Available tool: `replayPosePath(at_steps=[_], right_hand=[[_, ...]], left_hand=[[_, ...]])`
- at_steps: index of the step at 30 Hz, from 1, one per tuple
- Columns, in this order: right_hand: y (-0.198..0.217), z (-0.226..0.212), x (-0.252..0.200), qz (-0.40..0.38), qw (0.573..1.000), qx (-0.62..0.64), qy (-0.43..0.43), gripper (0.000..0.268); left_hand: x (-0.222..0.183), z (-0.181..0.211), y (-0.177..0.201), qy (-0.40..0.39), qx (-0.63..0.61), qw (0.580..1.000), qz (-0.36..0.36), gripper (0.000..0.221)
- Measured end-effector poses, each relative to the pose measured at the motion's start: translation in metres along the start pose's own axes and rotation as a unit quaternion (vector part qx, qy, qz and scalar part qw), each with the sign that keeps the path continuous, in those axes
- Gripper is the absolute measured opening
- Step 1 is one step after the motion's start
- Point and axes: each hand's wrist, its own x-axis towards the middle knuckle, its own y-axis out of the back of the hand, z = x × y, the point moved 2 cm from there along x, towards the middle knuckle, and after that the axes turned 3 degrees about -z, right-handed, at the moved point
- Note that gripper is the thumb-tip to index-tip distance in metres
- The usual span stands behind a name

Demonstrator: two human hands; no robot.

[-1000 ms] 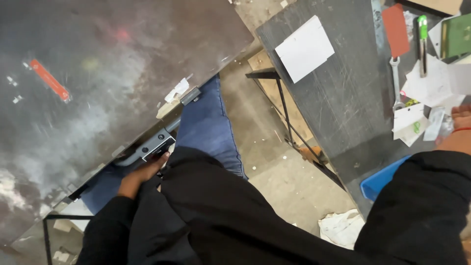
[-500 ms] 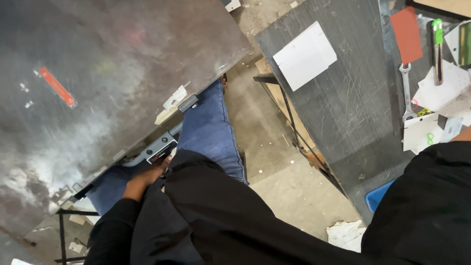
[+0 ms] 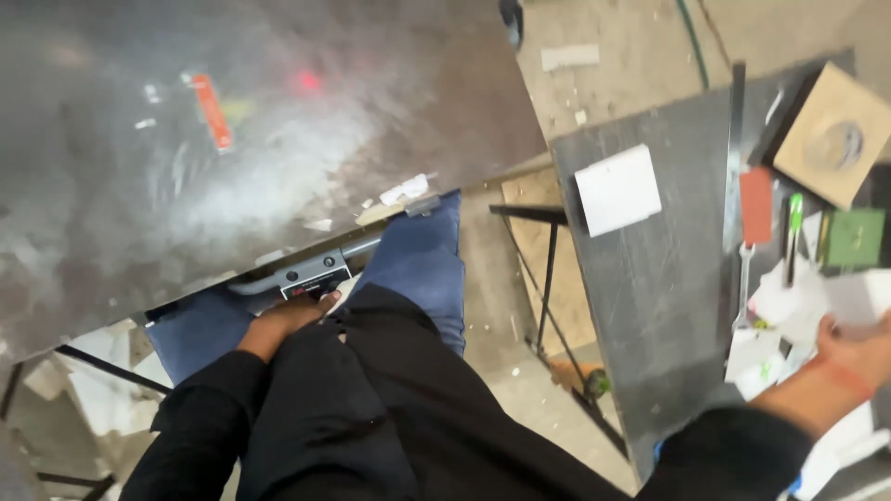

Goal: Manually aligning and feeding stacks of small paper cards into an industrial machine.

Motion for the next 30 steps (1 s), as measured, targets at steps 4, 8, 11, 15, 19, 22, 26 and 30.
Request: replayPosePath(at_steps=[4,8,11,15,19,22,26,30], right_hand=[[-0.094,0.064,-0.179,-0.149,0.976,0.157,0.009,0.057],[-0.302,0.124,-0.388,-0.332,0.917,0.199,-0.097,0.071],[-0.412,0.178,-0.490,-0.417,0.877,0.168,-0.167,0.079],[-0.518,0.249,-0.590,-0.593,0.730,0.118,-0.318,0.065],[-0.559,0.285,-0.675,-0.694,0.664,-0.016,-0.280,0.063],[-0.564,0.285,-0.710,-0.762,0.604,-0.152,-0.177,0.065],[-0.561,0.263,-0.742,-0.743,0.587,-0.313,0.078,0.068],[-0.564,0.236,-0.731,-0.632,0.546,-0.284,0.472,0.048]], left_hand=[[-0.015,0.000,0.013,-0.048,0.086,0.994,0.043,0.084],[-0.069,0.014,0.032,-0.237,-0.078,0.952,0.176,0.059],[-0.148,0.053,0.053,-0.451,-0.239,0.851,0.125,0.046],[-0.163,0.046,0.051,-0.572,-0.465,0.663,0.131,0.084],[-0.190,0.002,0.042,-0.550,-0.666,0.416,0.285,0.077],[-0.192,-0.022,0.027,-0.441,-0.741,0.356,0.360,0.066],[-0.202,-0.035,0.018,-0.416,-0.772,0.320,0.359,0.063],[-0.190,-0.021,0.026,-0.364,-0.769,0.387,0.355,0.060]])
